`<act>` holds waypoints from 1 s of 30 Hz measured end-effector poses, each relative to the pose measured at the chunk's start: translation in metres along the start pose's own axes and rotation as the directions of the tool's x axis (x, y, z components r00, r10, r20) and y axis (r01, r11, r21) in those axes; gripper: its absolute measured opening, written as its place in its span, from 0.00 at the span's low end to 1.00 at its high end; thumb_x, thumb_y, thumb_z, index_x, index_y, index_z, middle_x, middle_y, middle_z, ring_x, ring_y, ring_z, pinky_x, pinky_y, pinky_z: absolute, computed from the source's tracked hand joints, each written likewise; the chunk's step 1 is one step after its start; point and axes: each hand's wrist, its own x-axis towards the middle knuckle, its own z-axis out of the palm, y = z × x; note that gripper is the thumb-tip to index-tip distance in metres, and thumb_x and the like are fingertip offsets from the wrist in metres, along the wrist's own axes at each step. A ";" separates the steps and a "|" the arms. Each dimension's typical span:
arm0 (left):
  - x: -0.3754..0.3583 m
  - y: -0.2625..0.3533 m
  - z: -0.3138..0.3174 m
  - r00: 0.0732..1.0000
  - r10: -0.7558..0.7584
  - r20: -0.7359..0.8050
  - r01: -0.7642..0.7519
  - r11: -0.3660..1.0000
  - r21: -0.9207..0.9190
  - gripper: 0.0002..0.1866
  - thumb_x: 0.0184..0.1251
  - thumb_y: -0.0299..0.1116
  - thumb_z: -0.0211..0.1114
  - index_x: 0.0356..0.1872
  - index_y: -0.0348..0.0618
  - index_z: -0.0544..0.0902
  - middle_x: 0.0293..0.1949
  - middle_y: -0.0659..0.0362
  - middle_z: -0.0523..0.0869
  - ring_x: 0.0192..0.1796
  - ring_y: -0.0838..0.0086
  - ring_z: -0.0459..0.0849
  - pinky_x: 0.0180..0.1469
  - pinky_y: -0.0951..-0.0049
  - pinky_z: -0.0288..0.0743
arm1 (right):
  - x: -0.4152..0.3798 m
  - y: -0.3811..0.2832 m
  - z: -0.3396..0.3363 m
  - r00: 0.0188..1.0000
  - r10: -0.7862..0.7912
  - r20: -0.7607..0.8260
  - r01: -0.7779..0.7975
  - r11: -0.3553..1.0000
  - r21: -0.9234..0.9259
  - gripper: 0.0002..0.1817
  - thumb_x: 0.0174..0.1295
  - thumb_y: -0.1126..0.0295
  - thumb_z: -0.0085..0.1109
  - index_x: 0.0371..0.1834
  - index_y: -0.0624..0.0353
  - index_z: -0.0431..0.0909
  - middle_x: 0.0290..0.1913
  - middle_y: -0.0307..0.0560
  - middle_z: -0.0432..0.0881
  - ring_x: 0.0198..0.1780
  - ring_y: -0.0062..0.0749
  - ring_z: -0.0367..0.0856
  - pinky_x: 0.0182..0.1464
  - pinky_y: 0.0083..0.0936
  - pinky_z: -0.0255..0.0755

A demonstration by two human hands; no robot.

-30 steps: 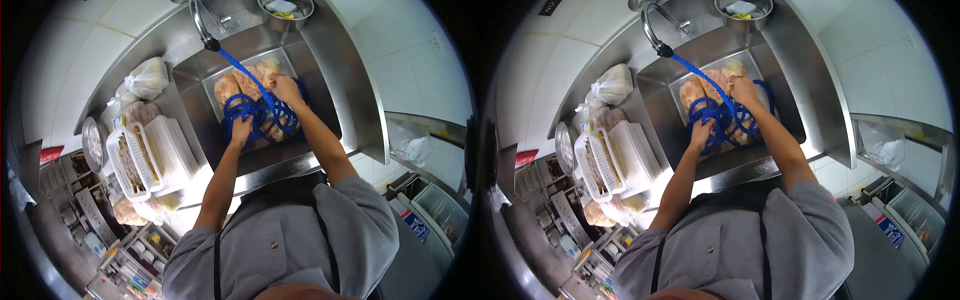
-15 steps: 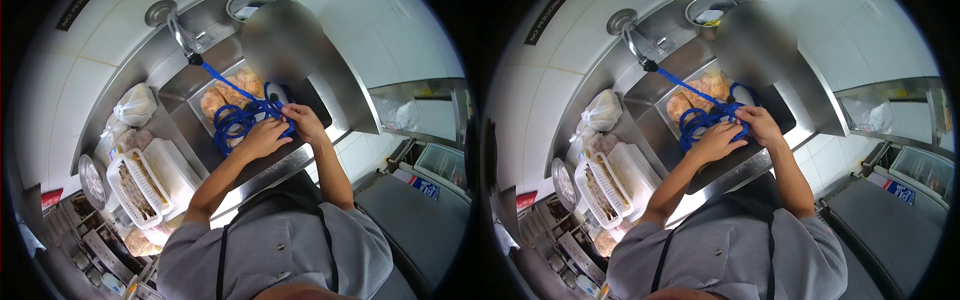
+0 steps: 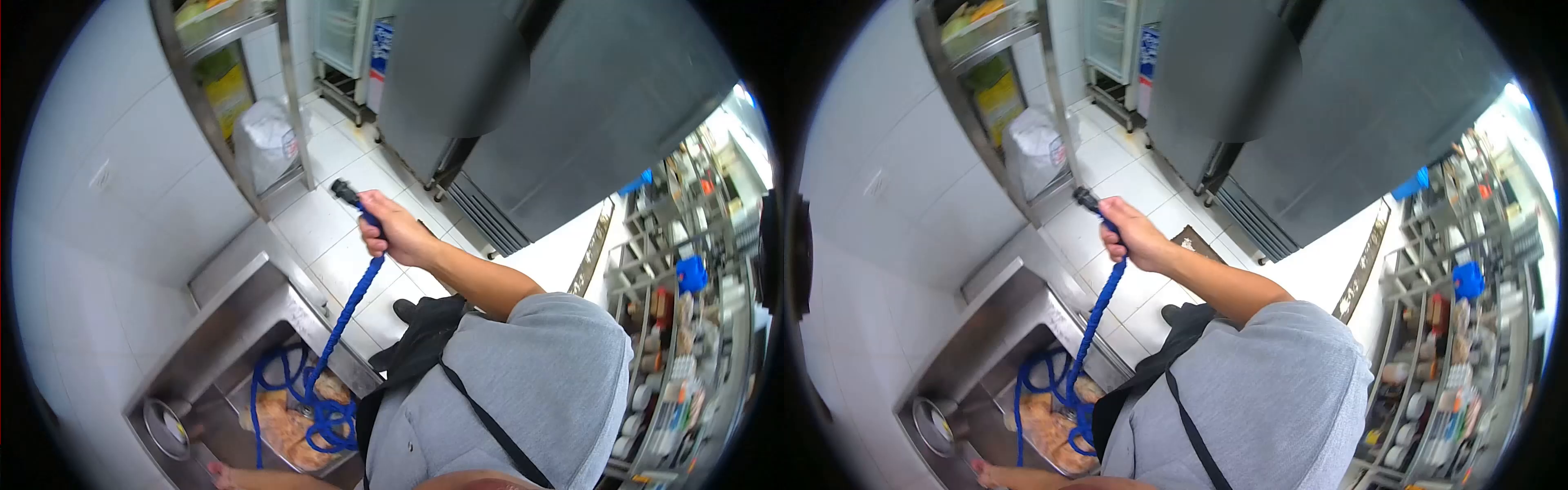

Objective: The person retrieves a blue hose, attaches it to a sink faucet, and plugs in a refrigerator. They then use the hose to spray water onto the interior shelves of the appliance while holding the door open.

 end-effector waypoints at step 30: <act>-0.144 0.016 0.071 0.995 -0.022 -0.101 -0.006 0.963 -0.271 0.10 0.69 0.27 0.52 0.46 0.33 0.75 0.29 0.51 0.83 0.29 0.62 0.84 0.32 0.68 0.81 | 0.103 0.022 -0.272 0.888 0.286 -0.361 -0.193 0.943 0.272 0.14 0.73 0.60 0.45 0.37 0.61 0.70 0.24 0.37 0.64 0.22 0.22 0.60 0.26 0.21 0.61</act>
